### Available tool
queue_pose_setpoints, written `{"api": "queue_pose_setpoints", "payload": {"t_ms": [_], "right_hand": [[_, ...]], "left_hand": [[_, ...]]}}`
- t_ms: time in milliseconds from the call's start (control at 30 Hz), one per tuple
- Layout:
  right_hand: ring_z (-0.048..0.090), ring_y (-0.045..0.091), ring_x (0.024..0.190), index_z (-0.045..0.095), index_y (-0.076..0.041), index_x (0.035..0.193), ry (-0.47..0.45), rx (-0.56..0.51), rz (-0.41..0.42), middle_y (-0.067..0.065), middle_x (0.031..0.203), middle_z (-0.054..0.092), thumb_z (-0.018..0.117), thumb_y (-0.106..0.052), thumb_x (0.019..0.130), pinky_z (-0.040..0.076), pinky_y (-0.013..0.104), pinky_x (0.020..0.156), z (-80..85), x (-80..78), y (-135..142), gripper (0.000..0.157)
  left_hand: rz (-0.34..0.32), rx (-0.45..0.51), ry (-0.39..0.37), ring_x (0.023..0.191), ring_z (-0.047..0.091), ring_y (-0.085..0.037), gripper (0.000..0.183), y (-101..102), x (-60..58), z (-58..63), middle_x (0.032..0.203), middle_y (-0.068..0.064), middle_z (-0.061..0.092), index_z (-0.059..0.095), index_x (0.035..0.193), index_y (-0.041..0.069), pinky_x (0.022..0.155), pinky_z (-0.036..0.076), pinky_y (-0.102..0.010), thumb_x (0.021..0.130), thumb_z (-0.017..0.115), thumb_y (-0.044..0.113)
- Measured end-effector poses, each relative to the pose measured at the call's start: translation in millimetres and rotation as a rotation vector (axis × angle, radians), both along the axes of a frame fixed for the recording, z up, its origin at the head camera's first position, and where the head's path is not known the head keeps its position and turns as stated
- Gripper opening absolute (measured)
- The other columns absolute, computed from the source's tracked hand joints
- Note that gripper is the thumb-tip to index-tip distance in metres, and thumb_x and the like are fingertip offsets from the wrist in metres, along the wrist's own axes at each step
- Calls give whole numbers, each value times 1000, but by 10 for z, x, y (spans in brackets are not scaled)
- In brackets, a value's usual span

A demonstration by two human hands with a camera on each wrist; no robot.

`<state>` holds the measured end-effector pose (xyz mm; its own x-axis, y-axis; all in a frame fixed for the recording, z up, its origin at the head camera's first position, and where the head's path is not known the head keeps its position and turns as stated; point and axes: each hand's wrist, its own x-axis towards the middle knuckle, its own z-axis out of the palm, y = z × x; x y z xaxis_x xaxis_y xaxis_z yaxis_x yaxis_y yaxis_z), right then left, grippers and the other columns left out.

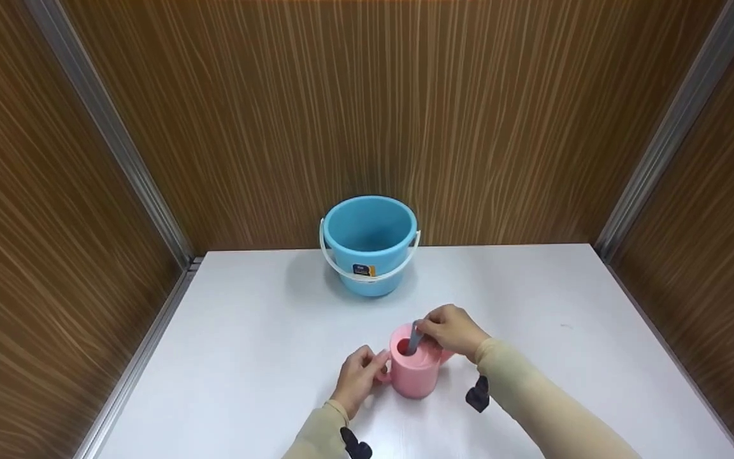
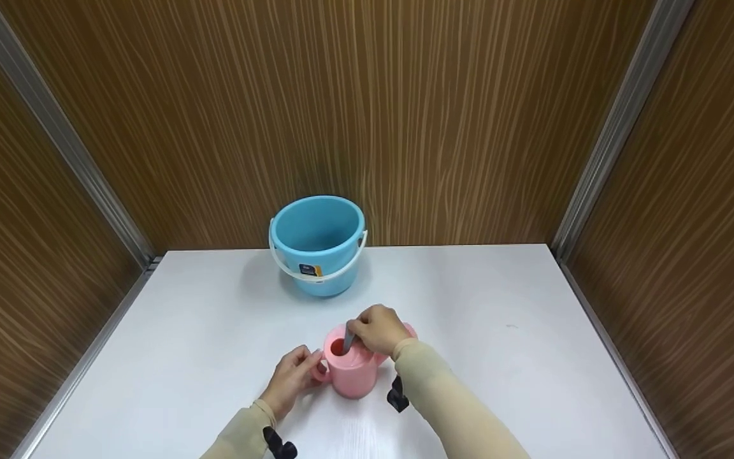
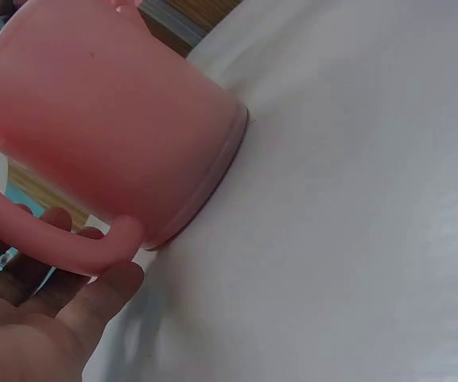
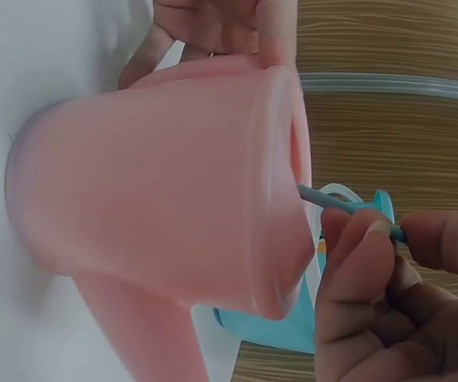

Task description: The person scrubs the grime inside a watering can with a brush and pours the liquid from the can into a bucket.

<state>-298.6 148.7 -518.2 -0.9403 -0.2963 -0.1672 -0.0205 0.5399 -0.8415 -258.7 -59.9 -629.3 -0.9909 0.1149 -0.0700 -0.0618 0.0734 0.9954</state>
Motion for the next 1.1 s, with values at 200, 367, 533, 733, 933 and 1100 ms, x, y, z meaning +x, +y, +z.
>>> {"api": "queue_pose_setpoints", "payload": {"t_ms": [200,367,533,733,933,1100], "right_hand": [[51,11,56,68,-6,76,51,37,10,2,64,61,59,-21,84,43,25,52,-47,-3,12,20],[51,12,56,67,-8,77,75,16,27,2,64,59,56,-23,87,44,27,53,-133,-12,46,22],[53,13,58,66,-8,81,114,-34,60,1,67,60,52,-22,92,46,29,54,-194,16,86,23],[54,14,65,66,-7,83,107,-135,37,2,72,60,51,-23,94,47,29,59,-242,28,114,25],[54,17,63,63,3,87,47,-306,18,10,73,60,48,-18,96,48,31,56,-211,77,141,28],[51,15,61,61,7,88,-2,-445,-47,10,70,56,49,-23,96,46,27,52,-293,60,221,33]], "left_hand": [[-31,-37,37,77,60,-31,39,36,25,-10,82,-17,62,50,75,9,69,48,-42,87,57,46],[-40,-47,59,78,59,-33,43,48,44,-38,82,-20,61,51,76,0,69,49,-43,88,56,42],[-69,-61,73,82,60,-38,47,43,81,34,83,-24,60,55,80,-11,73,48,-46,93,52,35],[-104,23,50,89,59,-35,49,57,136,150,88,-23,59,53,80,-16,81,45,-47,97,44,30],[-102,168,-21,90,56,-33,58,60,74,-76,92,-16,59,45,79,-17,82,44,-44,95,42,39],[-103,180,-3,89,54,-39,62,84,93,-104,93,-25,56,43,78,-19,81,43,-44,94,44,41]]}}
